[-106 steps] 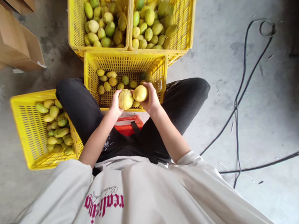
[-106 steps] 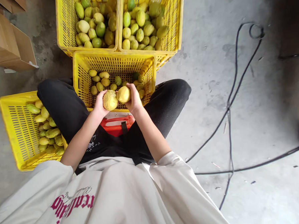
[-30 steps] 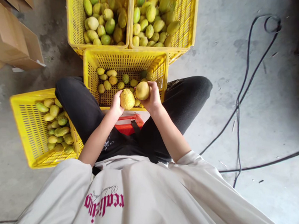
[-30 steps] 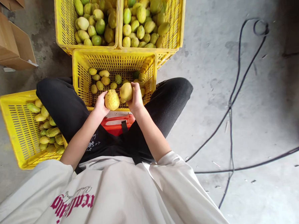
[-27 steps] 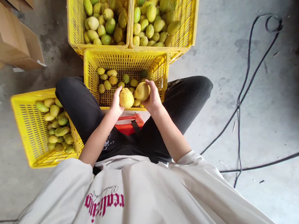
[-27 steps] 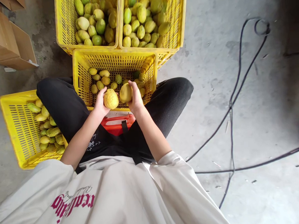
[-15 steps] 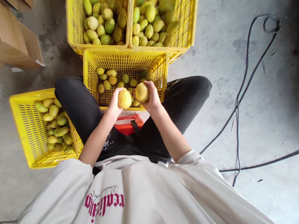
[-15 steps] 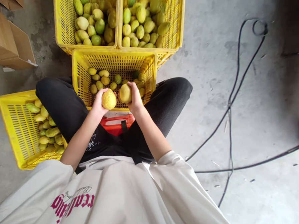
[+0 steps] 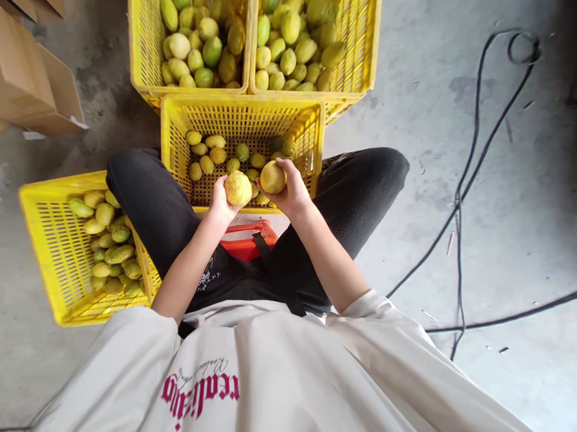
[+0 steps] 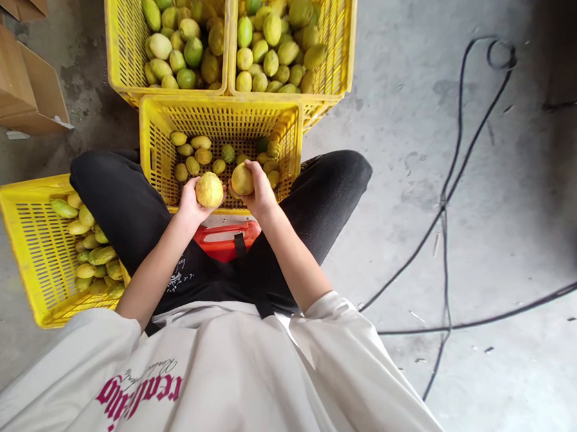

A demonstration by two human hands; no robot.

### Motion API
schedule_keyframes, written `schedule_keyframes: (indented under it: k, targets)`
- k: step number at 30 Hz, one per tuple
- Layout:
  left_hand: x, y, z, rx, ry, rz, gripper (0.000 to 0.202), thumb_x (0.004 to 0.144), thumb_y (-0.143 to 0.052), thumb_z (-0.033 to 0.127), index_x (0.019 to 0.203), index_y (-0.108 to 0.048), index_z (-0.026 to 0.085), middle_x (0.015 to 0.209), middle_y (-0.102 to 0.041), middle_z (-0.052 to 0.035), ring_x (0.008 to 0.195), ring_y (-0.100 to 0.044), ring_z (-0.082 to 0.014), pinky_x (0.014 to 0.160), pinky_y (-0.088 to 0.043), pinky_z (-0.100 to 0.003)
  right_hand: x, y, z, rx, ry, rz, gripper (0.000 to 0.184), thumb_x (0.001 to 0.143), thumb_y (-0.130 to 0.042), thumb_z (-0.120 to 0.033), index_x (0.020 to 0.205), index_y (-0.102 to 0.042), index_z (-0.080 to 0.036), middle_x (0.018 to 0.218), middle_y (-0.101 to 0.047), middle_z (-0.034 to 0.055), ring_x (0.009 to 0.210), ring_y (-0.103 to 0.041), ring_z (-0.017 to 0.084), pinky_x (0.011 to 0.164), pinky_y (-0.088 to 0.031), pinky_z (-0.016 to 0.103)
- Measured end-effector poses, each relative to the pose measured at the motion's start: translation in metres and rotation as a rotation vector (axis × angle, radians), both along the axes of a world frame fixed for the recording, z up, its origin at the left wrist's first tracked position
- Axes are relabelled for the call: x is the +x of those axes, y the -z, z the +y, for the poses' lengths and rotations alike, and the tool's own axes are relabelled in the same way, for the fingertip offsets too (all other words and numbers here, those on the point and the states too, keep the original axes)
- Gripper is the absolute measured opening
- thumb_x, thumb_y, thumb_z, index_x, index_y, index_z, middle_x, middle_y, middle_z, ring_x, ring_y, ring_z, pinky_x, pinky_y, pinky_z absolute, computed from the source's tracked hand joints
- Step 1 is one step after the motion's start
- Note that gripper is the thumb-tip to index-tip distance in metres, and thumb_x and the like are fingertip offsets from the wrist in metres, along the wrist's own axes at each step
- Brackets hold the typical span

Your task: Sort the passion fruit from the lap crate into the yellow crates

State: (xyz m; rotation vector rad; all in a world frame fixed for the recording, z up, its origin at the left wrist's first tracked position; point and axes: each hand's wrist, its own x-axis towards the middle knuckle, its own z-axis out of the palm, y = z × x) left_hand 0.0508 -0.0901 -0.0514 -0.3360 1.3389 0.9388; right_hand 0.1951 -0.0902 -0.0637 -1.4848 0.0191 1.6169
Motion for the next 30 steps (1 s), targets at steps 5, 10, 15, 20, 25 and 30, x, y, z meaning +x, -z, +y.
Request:
schedule_keyframes:
  k: [5,10,15,20,25,30]
  targets:
    - [-0.001,-0.008,-0.002,-0.098,-0.007,-0.047,0.028,0.130,-0.057,0.038,0.119,-0.079,0.023,0.083,-0.076,-0.0036,0.068,-0.076,-0.0210,0.064,-0.067,-0.026,-0.006,-0.015,-0.004,-0.217,0.040,0.090,0.017,0.118,-0.075,-0.039,0.110,-0.061,-0.032,0.095,-0.070,0.0006,0.100,-0.082,0.026,0.077,-0.083,0.037]
    - [-0.010,-0.021,0.065,-0.029,-0.161,-0.021,0.026,0.131,-0.057,0.030,0.145,-0.079,0.026,0.099,-0.080,-0.0046,0.084,-0.082,-0.0219,0.070,-0.072,-0.024,0.008,-0.049,0.035,-0.362,0.127,0.209,0.013,0.126,-0.054,-0.038,0.126,-0.064,-0.029,0.110,-0.075,0.0102,0.107,-0.086,0.029,0.068,-0.080,0.036]
    - [-0.032,-0.067,0.170,0.392,-0.119,0.066,0.065,0.140,-0.036,0.058,0.183,-0.063,0.018,0.152,-0.080,-0.0135,0.153,-0.088,-0.0333,0.102,-0.078,-0.034,0.054,-0.056,0.127,0.162,0.264,0.085,0.052,0.136,-0.034,-0.063,0.139,-0.073,-0.027,0.126,-0.082,0.0160,0.134,-0.092,0.026,0.092,-0.081,0.031]
    - [-0.053,-0.048,0.187,0.444,0.135,0.223,0.064,0.134,-0.049,0.039,0.194,-0.057,0.020,0.164,-0.086,-0.0151,0.166,-0.081,-0.0333,0.133,-0.068,-0.042,0.087,0.007,0.149,0.129,-0.074,-0.245,0.022,0.127,-0.058,-0.034,0.129,-0.080,-0.029,0.121,-0.090,0.0097,0.124,-0.092,0.028,0.097,-0.080,0.038]
    - [-0.066,0.040,0.145,0.027,0.380,0.386,0.042,0.124,-0.062,0.023,0.161,-0.081,0.016,0.141,-0.096,-0.0200,0.153,-0.088,-0.0335,0.135,-0.068,-0.044,0.080,0.065,0.119,-0.357,-0.374,-0.435,0.031,0.123,-0.057,-0.010,0.098,-0.068,-0.024,0.081,-0.074,0.0031,0.070,-0.071,0.017,0.065,-0.059,0.021]
    - [-0.069,0.117,0.116,-0.196,0.446,0.521,0.017,0.114,-0.072,0.011,0.122,-0.084,0.019,0.123,-0.094,-0.0209,0.134,-0.092,-0.0350,0.126,-0.068,-0.044,0.077,0.115,0.105,-0.397,-0.451,-0.535,0.025,0.113,-0.072,-0.007,0.094,-0.071,-0.023,0.077,-0.072,0.0007,0.069,-0.069,0.018,0.069,-0.062,0.024]
